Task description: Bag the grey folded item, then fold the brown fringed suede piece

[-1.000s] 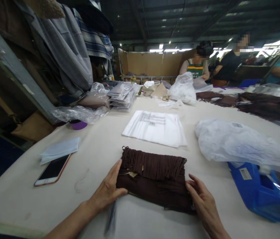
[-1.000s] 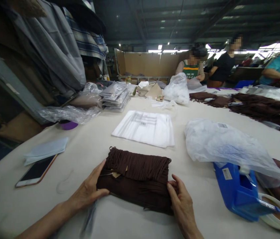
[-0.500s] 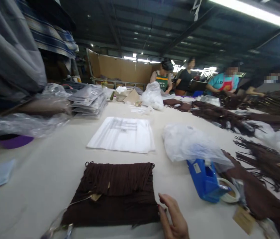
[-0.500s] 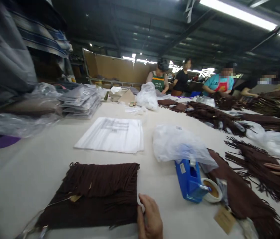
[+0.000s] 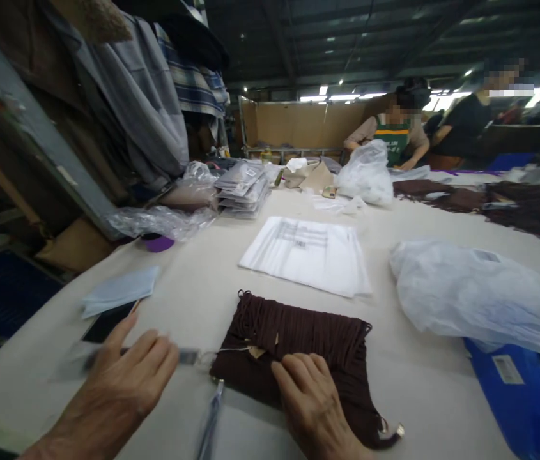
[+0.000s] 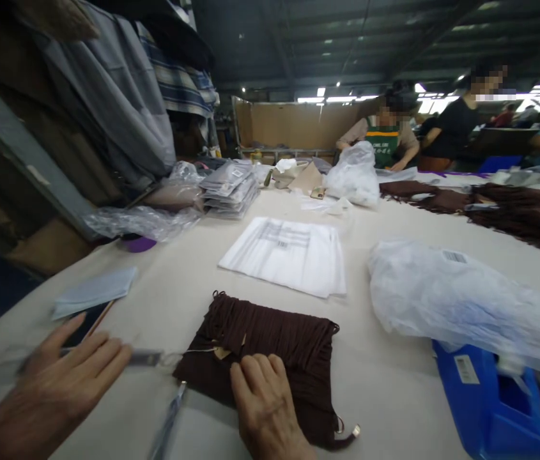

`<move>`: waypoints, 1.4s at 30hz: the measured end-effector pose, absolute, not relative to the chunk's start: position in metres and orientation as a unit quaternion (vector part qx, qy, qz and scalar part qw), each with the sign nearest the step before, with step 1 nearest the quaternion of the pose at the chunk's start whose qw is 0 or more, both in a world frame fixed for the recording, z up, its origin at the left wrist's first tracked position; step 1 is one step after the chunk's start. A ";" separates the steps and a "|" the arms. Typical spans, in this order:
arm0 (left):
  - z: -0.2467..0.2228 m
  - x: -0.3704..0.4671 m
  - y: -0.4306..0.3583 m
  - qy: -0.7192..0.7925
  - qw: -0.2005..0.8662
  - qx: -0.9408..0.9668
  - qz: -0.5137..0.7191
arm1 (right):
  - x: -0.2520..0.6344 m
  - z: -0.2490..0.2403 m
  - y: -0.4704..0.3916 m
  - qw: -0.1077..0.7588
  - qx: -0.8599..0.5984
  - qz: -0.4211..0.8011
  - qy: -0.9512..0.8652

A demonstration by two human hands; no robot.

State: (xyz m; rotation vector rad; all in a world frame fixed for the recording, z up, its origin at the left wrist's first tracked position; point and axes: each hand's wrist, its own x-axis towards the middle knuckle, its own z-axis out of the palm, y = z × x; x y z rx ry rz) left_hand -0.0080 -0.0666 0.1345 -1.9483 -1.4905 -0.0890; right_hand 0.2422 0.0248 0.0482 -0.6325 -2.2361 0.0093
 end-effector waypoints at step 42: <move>0.082 0.057 0.002 -0.262 0.236 -0.917 -0.186 | 0.295 0.048 0.068 0.421 -0.367 0.099 -0.824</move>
